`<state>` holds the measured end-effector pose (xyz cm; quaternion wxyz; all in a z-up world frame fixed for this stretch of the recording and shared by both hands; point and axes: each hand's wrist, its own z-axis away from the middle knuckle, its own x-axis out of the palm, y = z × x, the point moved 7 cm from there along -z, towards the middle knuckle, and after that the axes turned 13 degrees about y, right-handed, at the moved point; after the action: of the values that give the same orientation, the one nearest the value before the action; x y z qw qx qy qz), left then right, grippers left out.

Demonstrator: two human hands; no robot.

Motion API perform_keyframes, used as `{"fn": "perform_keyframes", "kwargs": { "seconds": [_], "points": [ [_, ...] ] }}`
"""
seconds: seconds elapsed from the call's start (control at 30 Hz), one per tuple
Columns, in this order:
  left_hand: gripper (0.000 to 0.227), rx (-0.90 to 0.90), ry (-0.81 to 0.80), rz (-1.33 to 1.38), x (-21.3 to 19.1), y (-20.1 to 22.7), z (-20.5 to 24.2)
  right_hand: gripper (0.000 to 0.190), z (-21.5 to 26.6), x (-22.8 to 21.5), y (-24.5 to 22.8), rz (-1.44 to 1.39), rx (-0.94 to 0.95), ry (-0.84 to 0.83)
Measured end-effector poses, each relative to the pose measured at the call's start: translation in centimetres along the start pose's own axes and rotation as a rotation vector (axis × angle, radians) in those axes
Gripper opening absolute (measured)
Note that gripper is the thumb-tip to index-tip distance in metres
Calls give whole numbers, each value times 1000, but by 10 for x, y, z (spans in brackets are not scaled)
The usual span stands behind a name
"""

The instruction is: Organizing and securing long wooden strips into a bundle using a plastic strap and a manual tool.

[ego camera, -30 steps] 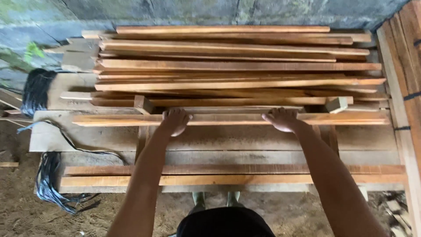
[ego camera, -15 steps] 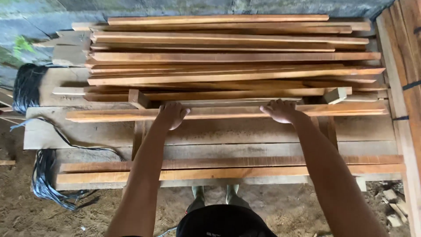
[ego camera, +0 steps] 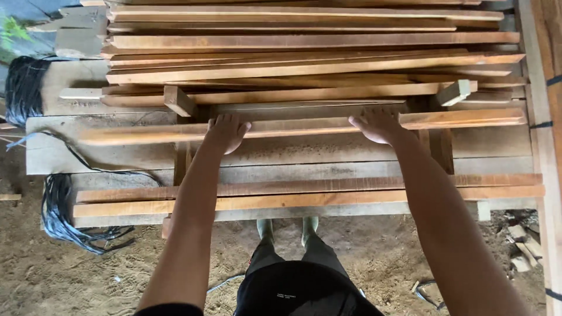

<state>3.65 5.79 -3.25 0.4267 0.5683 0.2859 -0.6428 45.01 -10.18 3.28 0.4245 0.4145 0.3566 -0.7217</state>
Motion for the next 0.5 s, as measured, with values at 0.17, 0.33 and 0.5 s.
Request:
{"fn": "perform_keyframes", "kwargs": {
  "seconds": [0.17, 0.33, 0.5],
  "points": [
    [59, -9, -21, 14, 4, 10, 33, 80, 25, 20, 5, 27, -44, 12],
    [51, 13, 5, -8, 5, 17, 53, 75, 51, 22, 0, 126, -40, 31],
    [51, 17, 24, -71, 8, 19, 72, 76, 73, 24, -5, 108, -45, 26]
  ]
}}
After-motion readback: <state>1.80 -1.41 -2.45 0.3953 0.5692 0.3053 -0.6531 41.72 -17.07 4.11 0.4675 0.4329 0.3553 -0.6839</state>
